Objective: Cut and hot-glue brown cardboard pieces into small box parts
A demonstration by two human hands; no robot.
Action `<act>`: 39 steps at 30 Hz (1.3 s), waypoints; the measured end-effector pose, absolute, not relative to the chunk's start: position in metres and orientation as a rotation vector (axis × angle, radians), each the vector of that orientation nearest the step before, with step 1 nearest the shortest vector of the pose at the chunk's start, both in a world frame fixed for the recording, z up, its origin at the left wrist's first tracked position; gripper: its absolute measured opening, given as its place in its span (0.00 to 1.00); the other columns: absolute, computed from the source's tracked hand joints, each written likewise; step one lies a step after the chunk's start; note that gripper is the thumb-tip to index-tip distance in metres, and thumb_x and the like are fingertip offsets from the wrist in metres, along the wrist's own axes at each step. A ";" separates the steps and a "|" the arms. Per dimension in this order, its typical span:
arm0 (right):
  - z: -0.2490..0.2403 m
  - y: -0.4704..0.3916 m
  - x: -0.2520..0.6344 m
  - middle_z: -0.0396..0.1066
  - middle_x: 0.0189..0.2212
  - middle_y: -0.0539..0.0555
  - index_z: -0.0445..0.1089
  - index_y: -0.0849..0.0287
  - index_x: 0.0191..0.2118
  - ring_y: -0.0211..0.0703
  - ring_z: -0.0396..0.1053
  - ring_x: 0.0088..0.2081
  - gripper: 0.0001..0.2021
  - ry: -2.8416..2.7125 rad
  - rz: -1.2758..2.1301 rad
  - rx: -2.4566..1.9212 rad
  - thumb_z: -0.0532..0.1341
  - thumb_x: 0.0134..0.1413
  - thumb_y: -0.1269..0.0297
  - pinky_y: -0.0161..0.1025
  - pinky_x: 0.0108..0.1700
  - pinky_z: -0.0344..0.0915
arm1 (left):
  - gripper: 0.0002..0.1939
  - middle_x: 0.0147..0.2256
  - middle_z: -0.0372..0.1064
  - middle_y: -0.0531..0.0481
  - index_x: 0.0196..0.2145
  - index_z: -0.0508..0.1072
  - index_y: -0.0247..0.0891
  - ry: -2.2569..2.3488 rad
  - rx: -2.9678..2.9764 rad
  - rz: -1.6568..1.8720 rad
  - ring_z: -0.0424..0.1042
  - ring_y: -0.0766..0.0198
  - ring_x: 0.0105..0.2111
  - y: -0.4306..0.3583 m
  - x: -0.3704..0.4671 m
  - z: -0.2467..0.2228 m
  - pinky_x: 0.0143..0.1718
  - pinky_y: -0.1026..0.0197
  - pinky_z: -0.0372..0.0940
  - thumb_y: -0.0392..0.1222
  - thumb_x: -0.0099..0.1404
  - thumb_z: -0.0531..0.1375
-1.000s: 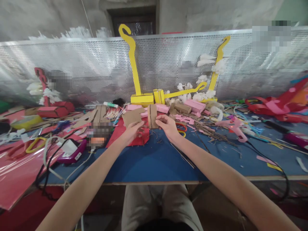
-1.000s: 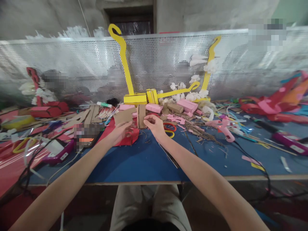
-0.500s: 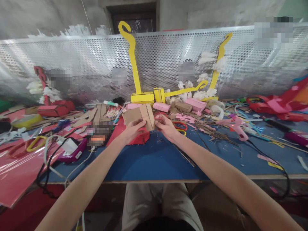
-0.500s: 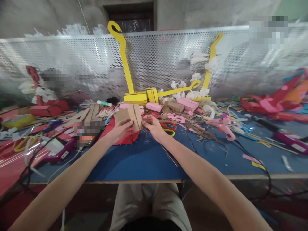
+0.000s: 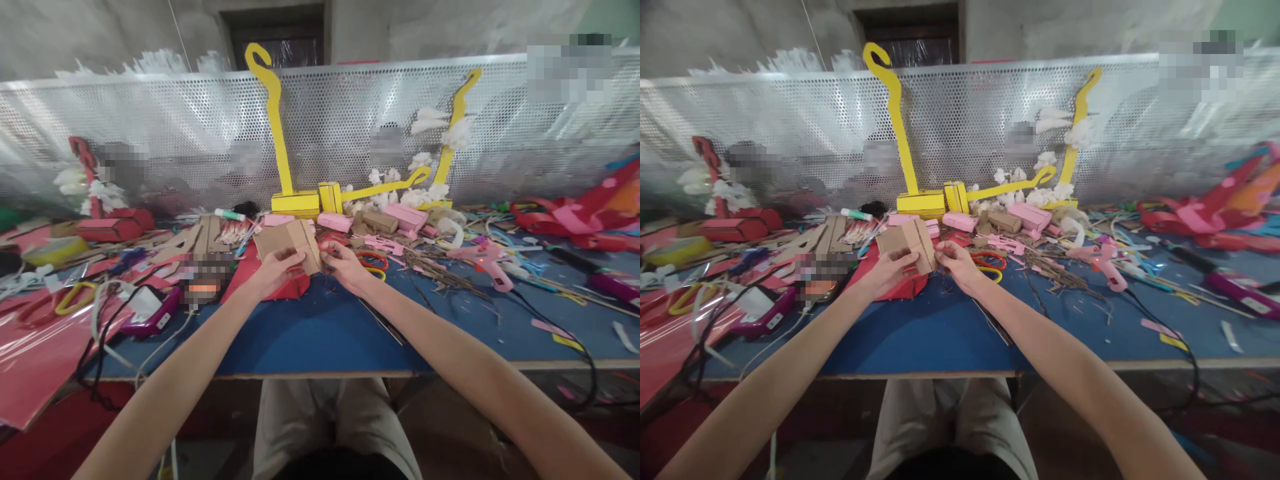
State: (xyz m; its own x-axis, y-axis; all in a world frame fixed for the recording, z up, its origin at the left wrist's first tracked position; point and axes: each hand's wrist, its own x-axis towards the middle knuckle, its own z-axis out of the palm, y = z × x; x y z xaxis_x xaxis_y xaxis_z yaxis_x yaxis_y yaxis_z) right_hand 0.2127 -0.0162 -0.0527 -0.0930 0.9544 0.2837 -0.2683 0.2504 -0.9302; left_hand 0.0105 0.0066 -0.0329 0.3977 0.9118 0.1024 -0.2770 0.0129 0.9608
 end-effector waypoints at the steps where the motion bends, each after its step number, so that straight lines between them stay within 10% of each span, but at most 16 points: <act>1: -0.053 -0.015 0.213 0.70 0.29 0.45 0.67 0.52 0.39 0.37 0.66 0.28 0.24 -1.245 1.184 -0.767 0.75 0.41 0.48 0.34 0.29 0.61 | 0.26 0.46 0.78 0.40 0.44 0.79 0.34 0.684 1.223 1.064 0.79 0.55 0.42 0.008 0.010 -0.034 0.46 0.49 0.73 0.46 0.50 0.77; 14: -0.048 -0.022 0.209 0.77 0.51 0.59 0.69 0.54 0.55 0.52 0.74 0.54 0.28 -1.535 0.776 -0.794 0.71 0.52 0.48 0.50 0.54 0.71 | 0.27 0.45 0.77 0.44 0.48 0.75 0.37 0.791 1.761 1.279 0.78 0.57 0.41 0.023 0.005 -0.042 0.48 0.51 0.72 0.46 0.52 0.74; 39: -0.039 -0.030 0.216 0.75 0.54 0.58 0.69 0.55 0.56 0.54 0.72 0.56 0.23 -1.701 0.214 -0.898 0.68 0.56 0.57 0.51 0.60 0.67 | 0.20 0.48 0.76 0.45 0.52 0.74 0.42 0.784 2.406 1.589 0.76 0.56 0.48 0.004 0.008 -0.028 0.47 0.54 0.72 0.44 0.63 0.68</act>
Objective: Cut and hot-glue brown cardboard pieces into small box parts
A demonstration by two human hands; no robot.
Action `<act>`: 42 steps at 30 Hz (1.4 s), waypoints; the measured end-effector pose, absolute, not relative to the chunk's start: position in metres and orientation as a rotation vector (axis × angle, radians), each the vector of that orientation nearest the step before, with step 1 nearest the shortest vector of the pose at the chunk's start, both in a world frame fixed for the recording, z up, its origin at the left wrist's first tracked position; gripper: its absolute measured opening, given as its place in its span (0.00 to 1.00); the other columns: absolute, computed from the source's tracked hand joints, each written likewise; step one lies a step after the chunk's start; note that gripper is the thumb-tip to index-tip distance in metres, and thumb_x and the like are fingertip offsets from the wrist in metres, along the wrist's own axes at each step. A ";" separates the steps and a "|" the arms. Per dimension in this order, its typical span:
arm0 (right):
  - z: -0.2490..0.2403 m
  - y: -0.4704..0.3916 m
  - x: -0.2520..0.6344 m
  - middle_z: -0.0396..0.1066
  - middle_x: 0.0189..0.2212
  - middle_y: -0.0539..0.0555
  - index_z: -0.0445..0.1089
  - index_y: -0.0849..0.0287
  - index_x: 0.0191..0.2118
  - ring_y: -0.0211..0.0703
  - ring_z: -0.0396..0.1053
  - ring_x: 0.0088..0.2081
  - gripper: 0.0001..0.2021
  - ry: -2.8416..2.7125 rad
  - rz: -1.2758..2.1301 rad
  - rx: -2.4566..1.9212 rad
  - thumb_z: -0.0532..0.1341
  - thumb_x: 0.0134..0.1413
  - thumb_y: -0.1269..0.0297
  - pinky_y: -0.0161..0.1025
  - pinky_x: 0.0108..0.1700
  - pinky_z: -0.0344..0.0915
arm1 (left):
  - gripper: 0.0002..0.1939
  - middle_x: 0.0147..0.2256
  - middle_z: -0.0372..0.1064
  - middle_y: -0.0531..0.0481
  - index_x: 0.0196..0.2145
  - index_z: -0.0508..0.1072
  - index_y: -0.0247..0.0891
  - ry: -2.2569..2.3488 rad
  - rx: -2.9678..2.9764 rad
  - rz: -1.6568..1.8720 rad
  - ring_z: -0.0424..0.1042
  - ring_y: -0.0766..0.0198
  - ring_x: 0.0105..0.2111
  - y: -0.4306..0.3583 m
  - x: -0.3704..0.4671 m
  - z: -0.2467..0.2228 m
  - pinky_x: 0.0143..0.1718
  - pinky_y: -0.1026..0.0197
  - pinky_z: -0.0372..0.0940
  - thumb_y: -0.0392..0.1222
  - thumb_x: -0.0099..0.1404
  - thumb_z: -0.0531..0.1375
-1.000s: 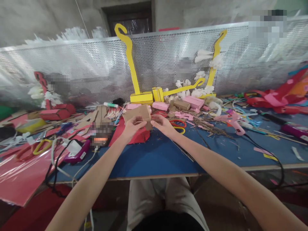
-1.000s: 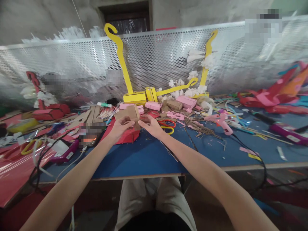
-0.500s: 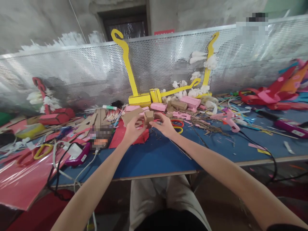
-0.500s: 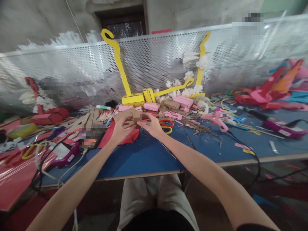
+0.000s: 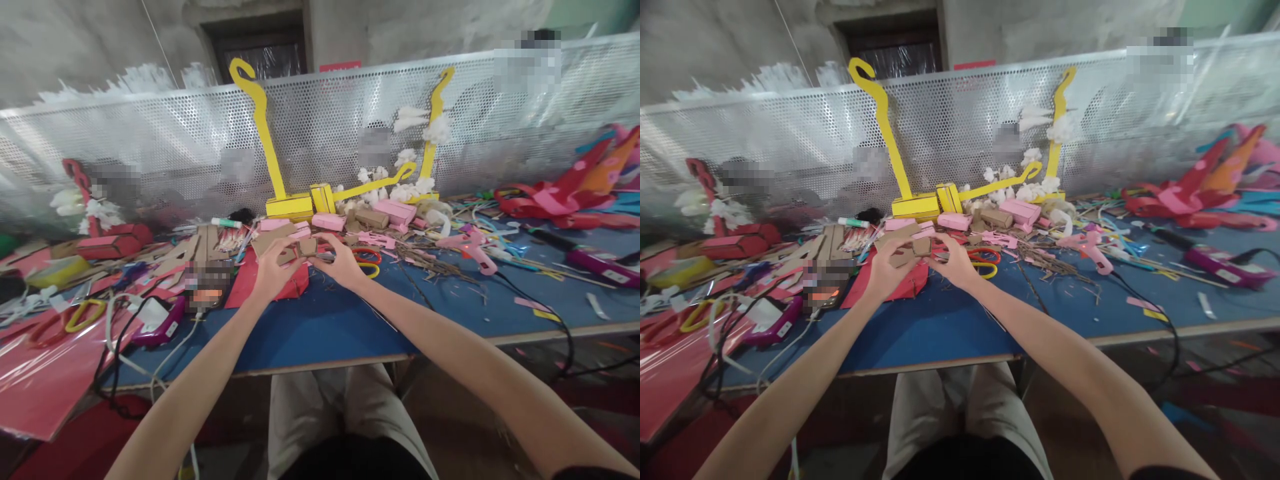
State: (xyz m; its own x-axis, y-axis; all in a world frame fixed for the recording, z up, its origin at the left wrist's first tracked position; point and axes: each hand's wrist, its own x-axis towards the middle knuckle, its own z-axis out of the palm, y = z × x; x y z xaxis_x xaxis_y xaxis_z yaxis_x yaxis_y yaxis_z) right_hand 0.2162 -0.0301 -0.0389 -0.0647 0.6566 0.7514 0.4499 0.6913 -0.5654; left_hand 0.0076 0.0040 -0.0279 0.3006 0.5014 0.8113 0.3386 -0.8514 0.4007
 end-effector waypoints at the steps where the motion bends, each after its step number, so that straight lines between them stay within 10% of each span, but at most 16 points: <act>1: -0.038 -0.031 0.216 0.74 0.55 0.59 0.69 0.55 0.56 0.54 0.71 0.57 0.23 -1.700 0.202 -0.896 0.68 0.56 0.57 0.51 0.60 0.66 | 0.19 0.48 0.76 0.45 0.52 0.74 0.42 0.783 2.421 1.586 0.76 0.56 0.48 0.003 0.008 -0.027 0.48 0.54 0.72 0.44 0.63 0.68; 28: -0.035 -0.033 0.220 0.72 0.50 0.57 0.72 0.51 0.53 0.54 0.69 0.55 0.17 -1.776 0.052 -0.864 0.68 0.59 0.58 0.50 0.58 0.66 | 0.17 0.50 0.72 0.45 0.51 0.75 0.45 0.763 2.436 1.535 0.72 0.53 0.51 -0.003 0.007 -0.024 0.56 0.51 0.68 0.46 0.66 0.66; 42: -0.040 -0.029 0.220 0.63 0.61 0.63 0.60 0.54 0.64 0.60 0.61 0.63 0.34 -1.715 0.086 -0.938 0.70 0.53 0.60 0.57 0.65 0.58 | 0.26 0.48 0.73 0.45 0.51 0.70 0.41 0.699 1.811 1.554 0.76 0.57 0.45 0.015 0.008 -0.034 0.49 0.53 0.72 0.52 0.60 0.70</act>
